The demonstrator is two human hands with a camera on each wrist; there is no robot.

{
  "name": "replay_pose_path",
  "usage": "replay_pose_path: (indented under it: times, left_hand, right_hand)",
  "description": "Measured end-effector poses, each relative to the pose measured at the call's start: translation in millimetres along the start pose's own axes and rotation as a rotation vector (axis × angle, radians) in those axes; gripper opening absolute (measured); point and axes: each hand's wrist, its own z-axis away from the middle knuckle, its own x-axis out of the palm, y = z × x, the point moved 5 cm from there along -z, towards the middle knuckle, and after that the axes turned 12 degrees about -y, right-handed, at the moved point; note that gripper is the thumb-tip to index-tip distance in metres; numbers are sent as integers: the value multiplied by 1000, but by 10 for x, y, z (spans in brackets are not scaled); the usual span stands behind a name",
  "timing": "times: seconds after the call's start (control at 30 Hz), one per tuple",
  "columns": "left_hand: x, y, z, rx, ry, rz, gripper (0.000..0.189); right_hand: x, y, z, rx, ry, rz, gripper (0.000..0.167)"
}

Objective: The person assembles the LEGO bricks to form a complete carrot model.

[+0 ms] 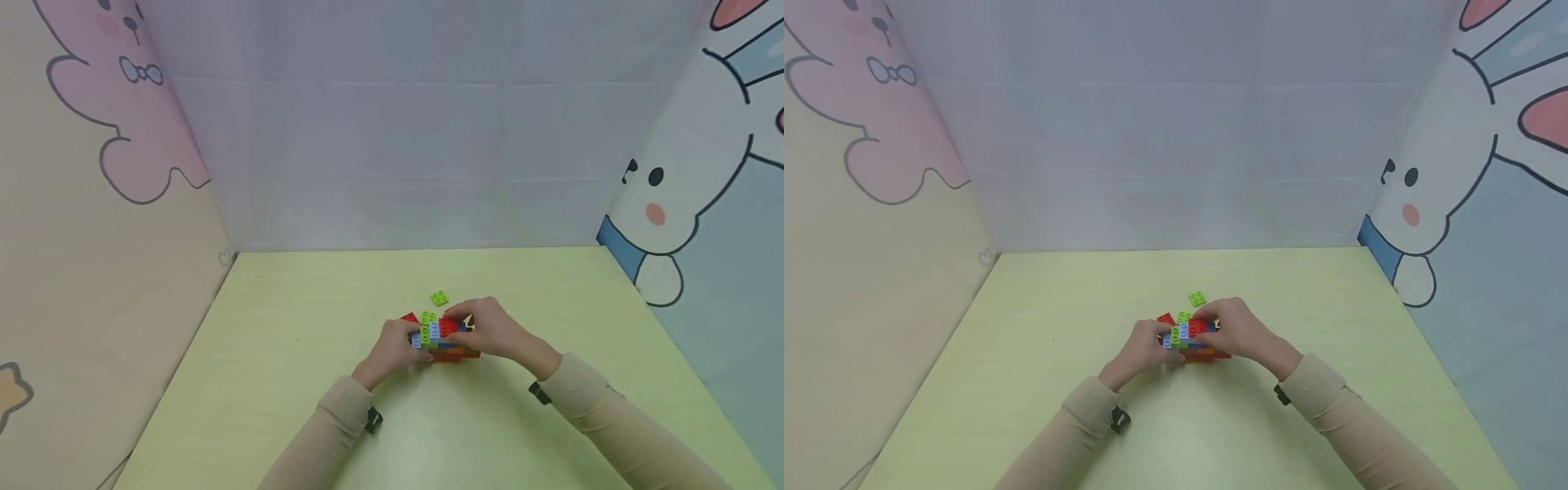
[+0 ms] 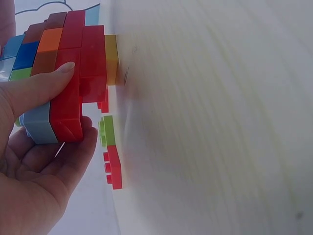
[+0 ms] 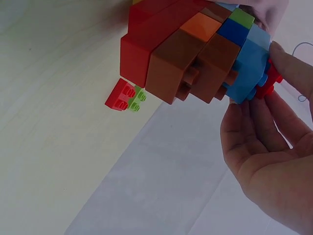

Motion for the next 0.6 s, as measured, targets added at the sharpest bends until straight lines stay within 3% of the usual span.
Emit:
replay_pose_path:
  times: [0.6]
  left_hand:
    - [-19, 12, -12, -20, -9, -1, 36]
  right_hand:
    - [-6, -19, 4, -40, -2, 29, 36]
